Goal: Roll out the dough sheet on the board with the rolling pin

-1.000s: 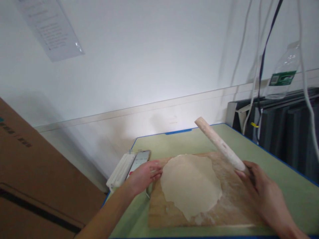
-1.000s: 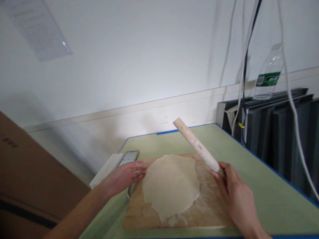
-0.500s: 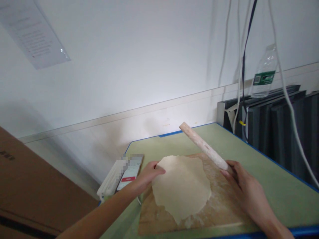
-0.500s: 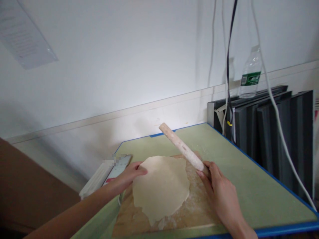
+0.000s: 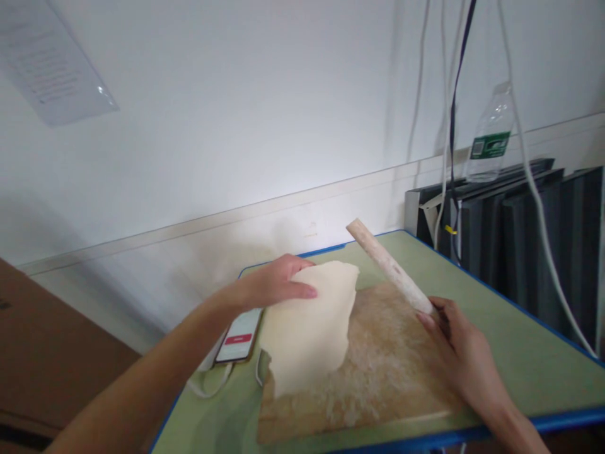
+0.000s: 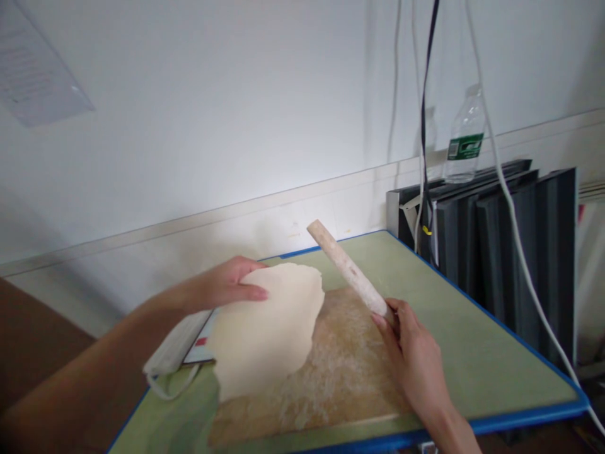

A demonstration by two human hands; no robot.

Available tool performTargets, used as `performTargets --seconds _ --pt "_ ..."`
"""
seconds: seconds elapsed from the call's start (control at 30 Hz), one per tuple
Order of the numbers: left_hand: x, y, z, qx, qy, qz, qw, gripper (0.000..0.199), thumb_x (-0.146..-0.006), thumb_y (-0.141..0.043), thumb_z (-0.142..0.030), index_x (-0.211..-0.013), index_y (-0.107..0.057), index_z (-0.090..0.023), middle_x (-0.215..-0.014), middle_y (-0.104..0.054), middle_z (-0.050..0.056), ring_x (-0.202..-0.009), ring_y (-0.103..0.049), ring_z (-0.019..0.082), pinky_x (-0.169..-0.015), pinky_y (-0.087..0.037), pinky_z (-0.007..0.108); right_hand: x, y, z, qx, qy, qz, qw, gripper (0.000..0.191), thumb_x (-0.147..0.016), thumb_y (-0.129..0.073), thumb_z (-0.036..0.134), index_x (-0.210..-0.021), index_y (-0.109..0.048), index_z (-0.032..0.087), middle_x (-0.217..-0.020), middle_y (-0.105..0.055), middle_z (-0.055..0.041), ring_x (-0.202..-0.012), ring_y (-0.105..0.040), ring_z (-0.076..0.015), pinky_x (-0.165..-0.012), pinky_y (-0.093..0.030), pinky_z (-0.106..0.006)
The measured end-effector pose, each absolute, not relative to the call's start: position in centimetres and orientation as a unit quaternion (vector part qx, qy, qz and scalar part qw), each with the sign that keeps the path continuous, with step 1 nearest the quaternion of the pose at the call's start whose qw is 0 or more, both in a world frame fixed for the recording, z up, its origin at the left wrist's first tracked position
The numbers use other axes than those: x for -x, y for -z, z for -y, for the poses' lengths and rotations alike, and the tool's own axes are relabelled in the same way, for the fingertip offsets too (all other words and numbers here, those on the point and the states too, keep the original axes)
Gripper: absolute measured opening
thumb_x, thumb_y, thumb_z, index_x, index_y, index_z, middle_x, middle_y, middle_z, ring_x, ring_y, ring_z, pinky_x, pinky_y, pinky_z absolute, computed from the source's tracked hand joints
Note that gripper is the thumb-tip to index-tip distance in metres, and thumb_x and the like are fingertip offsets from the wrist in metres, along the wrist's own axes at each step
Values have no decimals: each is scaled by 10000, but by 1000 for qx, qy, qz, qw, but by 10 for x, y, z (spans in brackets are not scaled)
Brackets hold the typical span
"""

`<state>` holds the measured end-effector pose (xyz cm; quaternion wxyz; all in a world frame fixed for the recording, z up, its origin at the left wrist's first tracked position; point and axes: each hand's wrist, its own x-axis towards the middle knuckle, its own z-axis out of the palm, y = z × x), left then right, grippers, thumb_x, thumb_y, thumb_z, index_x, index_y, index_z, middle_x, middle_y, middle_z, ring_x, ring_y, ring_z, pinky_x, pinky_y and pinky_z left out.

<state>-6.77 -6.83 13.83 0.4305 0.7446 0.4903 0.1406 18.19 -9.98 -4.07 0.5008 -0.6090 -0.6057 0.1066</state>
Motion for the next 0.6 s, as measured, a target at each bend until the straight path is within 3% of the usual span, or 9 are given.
performTargets --seconds 0.13,0.2,0.27,0.37,0.5,0.6 --pt "61 -169 51 -782 -41 -465 412 172 -637 -648 -270 -747 -680 -142 -649 -654 11 -538 -583 157 -486 -400 215 -183 42 100 615 -122 600 497 326 -828 -373 502 -920 -484 210 -709 -639 -44 -618 -602 -203 -548 -430 -289" --pt "57 -159 32 -825 -30 -461 326 121 -613 -674 -237 -680 -685 -137 -622 -651 20 -573 -595 175 -527 -420 229 -182 42 100 614 -119 607 490 327 -829 -373 504 -923 -484 211 -712 -636 -42 -614 -599 -201 -545 -426 -289" --pt "53 -134 16 -852 -97 -474 202 90 -664 -628 -204 -686 -685 -138 -694 -674 46 -667 -621 203 -624 -452 268 -182 41 101 616 -108 611 485 328 -831 -367 504 -921 -485 211 -715 -634 -42 -610 -597 -202 -541 -421 -291" --pt "47 -89 10 -856 -171 -487 42 262 -769 -552 -245 -977 -646 -118 -1037 -641 130 -993 -569 265 -883 -396 373 -181 39 101 618 -95 616 479 323 -837 -358 497 -920 -485 211 -716 -630 -40 -607 -596 -200 -538 -418 -288" --pt "44 -39 45 -908 -78 -406 59 428 -850 -456 -305 -1245 -457 -139 -1339 -409 131 -1256 -338 225 -1023 -279 363 -181 39 100 612 -92 627 473 306 -847 -355 477 -930 -482 211 -751 -639 -45 -610 -601 -189 -536 -421 -276" --pt "46 -11 79 -933 -6 -354 66 541 -870 -411 -357 -1338 -307 -104 -1417 -252 142 -1317 -185 222 -1067 -200 378 -180 40 99 612 -82 636 462 296 -850 -348 468 -931 -481 217 -770 -648 -45 -601 -608 -189 -521 -420 -275"
